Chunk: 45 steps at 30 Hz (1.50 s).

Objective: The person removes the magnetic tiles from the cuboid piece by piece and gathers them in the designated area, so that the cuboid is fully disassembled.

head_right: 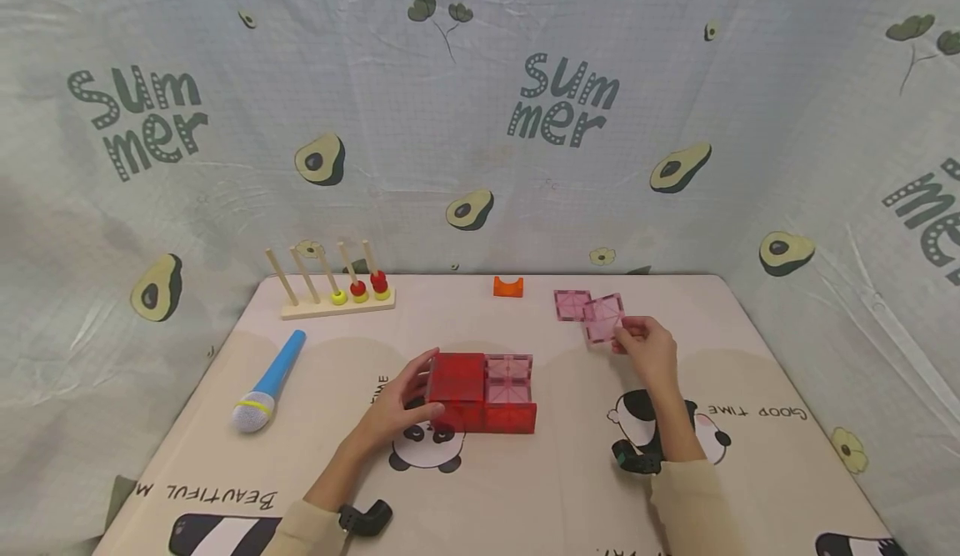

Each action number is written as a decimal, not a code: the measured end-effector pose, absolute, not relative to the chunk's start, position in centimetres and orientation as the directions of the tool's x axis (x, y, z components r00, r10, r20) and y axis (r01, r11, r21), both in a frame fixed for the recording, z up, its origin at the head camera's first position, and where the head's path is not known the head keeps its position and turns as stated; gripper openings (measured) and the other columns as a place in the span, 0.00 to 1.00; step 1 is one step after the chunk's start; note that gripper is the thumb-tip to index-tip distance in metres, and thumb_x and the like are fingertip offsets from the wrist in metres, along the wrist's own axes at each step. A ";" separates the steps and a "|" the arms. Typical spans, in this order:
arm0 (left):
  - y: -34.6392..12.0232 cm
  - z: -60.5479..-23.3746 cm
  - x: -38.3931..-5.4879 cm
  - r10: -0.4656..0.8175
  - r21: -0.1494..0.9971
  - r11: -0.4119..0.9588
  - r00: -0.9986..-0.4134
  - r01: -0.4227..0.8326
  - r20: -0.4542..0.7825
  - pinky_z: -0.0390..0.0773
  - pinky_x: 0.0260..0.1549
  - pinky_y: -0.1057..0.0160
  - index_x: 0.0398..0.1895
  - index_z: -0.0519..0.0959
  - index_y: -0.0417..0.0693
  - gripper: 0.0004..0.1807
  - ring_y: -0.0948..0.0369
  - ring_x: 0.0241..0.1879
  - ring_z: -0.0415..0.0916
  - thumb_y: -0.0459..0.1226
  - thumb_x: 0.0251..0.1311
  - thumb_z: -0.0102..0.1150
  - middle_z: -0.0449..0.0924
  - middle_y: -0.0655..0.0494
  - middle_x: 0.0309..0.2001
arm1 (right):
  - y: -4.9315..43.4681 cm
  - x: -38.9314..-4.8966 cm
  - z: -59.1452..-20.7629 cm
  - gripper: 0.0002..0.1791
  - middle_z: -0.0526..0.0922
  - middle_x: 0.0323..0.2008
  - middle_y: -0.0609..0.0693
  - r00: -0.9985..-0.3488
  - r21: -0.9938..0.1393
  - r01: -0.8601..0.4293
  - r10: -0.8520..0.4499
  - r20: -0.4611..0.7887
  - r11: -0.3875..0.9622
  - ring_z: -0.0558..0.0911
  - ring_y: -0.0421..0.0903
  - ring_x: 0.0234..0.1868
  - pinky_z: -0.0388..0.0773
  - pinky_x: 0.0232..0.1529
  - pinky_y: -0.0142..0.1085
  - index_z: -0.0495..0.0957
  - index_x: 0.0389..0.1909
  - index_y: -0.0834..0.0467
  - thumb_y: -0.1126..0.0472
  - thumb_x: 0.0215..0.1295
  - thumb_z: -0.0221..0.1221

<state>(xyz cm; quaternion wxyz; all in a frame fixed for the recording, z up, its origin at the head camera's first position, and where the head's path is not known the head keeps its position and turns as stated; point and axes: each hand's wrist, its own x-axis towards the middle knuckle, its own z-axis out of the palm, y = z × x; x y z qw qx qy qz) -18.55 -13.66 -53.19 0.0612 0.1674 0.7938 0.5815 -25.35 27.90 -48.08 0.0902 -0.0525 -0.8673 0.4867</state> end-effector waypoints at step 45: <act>-13.9 -53.5 -18.8 0.356 0.942 0.254 -0.927 0.218 0.118 0.75 0.66 0.52 0.79 0.56 0.59 0.46 0.51 0.70 0.70 0.47 0.59 0.66 0.67 0.54 0.73 | 29.3 -32.1 -50.6 0.30 0.74 0.62 0.71 -0.873 -0.830 0.337 0.478 -0.097 0.445 0.74 0.61 0.60 0.74 0.67 0.52 0.65 0.69 0.72 0.56 0.74 0.54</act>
